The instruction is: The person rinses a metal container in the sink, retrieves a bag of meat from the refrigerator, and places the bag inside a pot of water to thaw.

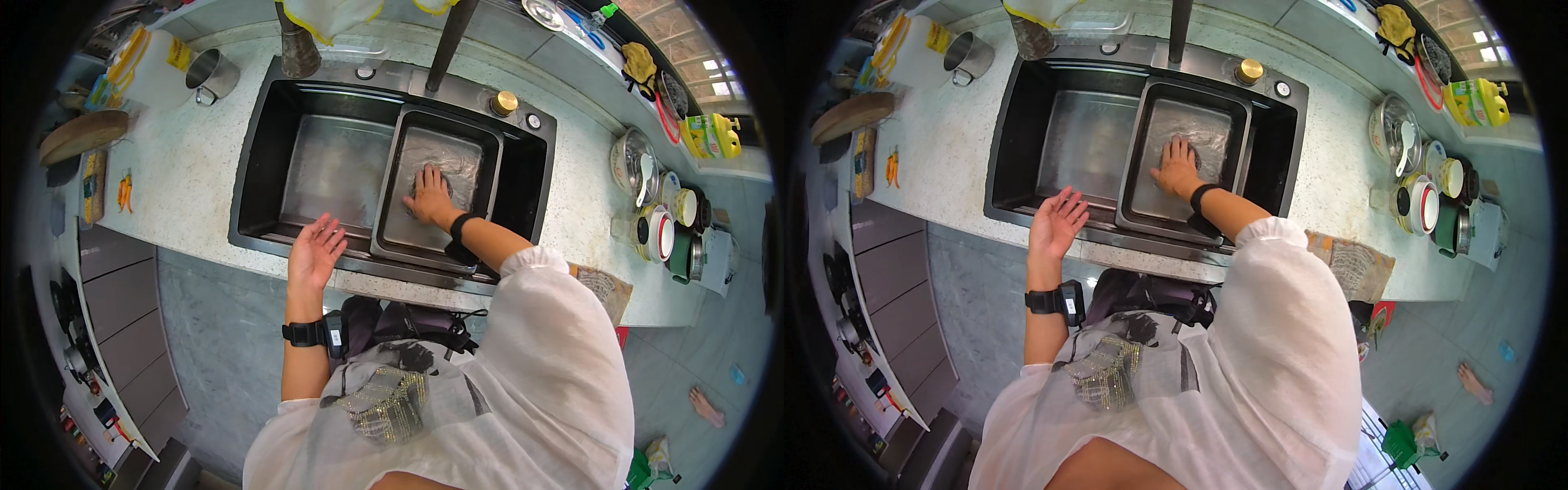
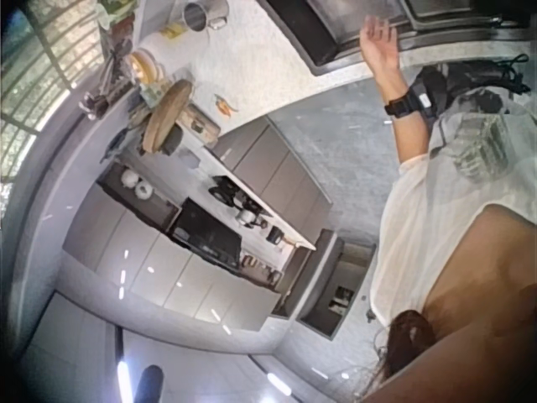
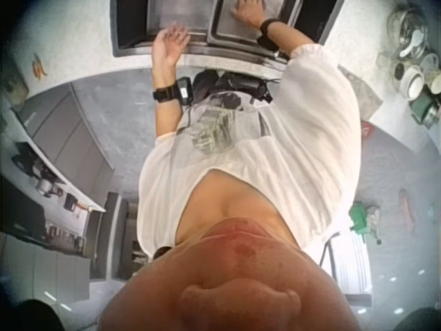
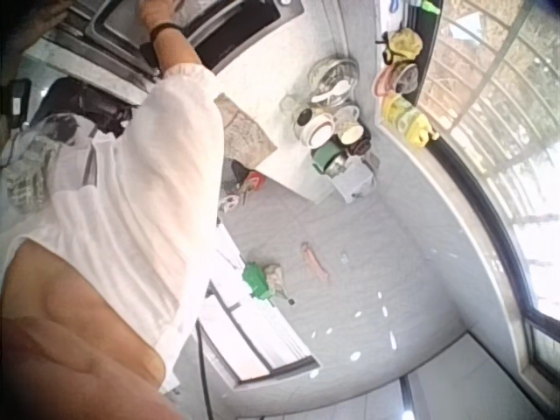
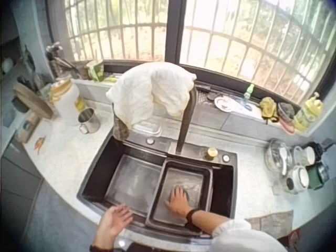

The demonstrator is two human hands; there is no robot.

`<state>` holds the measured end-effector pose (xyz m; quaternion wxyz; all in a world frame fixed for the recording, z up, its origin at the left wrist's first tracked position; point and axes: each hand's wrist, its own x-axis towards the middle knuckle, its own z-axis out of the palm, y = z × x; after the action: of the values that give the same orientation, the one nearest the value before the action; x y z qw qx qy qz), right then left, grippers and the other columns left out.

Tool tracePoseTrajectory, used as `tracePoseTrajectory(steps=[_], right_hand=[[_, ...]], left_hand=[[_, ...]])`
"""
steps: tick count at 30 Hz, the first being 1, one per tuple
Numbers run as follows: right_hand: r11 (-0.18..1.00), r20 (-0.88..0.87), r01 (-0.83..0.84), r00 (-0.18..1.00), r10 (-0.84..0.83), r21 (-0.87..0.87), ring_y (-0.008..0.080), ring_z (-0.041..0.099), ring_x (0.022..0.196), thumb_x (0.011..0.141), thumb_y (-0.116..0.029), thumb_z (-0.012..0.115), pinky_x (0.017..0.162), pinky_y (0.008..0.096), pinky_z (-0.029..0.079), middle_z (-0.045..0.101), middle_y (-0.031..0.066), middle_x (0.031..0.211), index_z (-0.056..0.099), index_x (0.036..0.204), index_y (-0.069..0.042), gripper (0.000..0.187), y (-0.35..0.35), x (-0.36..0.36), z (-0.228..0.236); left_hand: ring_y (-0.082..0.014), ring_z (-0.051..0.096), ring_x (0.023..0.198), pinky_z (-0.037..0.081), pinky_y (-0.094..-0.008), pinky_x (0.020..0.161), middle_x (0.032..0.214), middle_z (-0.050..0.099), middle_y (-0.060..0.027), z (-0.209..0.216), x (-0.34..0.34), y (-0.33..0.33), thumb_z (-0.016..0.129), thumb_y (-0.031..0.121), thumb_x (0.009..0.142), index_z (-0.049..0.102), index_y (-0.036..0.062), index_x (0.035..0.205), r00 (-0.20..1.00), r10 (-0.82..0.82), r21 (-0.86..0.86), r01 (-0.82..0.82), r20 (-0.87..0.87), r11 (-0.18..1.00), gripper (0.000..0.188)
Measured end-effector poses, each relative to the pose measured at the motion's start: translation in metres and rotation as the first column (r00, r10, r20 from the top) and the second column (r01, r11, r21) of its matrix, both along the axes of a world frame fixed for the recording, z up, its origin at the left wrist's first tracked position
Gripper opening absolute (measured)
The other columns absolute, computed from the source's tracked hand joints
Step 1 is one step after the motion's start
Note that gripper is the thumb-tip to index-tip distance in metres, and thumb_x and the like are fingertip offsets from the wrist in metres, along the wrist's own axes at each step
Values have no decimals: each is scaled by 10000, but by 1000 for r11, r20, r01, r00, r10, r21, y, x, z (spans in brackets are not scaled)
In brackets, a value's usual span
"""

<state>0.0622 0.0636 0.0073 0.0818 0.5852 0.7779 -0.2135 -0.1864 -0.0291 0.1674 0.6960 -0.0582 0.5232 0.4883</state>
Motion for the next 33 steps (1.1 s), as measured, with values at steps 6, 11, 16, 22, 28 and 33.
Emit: tracePoseTrajectory(steps=[6, 11, 16, 22, 28, 33], right_hand=[[985, -6, 140, 990, -140, 104, 395, 94, 1344, 877, -467, 446, 1057, 502, 168, 115, 231, 1451, 206, 1385, 25, 746, 27, -5, -8], [981, 50, 193, 980, -192, -20, 412, 73, 1348, 864, -479, 462, 1068, 493, 144, 71, 252, 1459, 181, 1383, 51, 794, -1, -7, -8], [997, -19, -30, 999, 31, 71, 439, 145, 1318, 860, -453, 466, 1063, 478, 187, 138, 277, 1430, 213, 1346, 88, 770, 15, -11, -17], [930, -105, 326, 944, -312, 172, 453, 141, 1312, 850, -460, 486, 1055, 496, 189, 144, 299, 1419, 226, 1323, 122, 793, 39, 3, -18], [976, -69, 215, 975, -213, 22, 475, 125, 1305, 857, -489, 461, 1062, 501, 160, 130, 340, 1401, 213, 1316, 153, 827, -1, -9, -17], [926, -99, 280, 960, -263, 254, 427, 172, 1301, 855, -493, 454, 1040, 482, 200, 206, 277, 1402, 267, 1296, 148, 800, 41, 4, -21]], left_hand=[[-280, 457, 1141, 385, -409, 952, 1231, 487, -129, 7, -8, -8, 551, 241, 841, 498, 42, 1206, 999, 25, 16, -24, -29, 1000, 419], [-279, 464, 1133, 381, -410, 960, 1209, 504, -127, 6, -11, -18, 546, 243, 843, 503, 42, 1203, 999, 40, 25, -40, -10, 999, 415], [-275, 469, 1126, 384, -405, 955, 1198, 512, -123, 5, -10, -22, 554, 244, 838, 514, 39, 1191, 999, 54, 18, -55, 5, 998, 410], [-276, 468, 1129, 370, -402, 966, 1201, 514, -126, 9, -10, -23, 556, 239, 832, 513, 33, 1195, 997, 55, 8, -54, -55, 998, 420], [-282, 468, 1128, 373, -408, 963, 1202, 511, -130, 5, -7, -20, 556, 239, 835, 517, 33, 1187, 999, 42, 7, -42, -16, 999, 411], [-291, 467, 1128, 382, -412, 958, 1215, 502, -135, 8, -7, -16, 542, 234, 839, 515, 37, 1182, 998, 30, -3, -30, -60, 1000, 396]])
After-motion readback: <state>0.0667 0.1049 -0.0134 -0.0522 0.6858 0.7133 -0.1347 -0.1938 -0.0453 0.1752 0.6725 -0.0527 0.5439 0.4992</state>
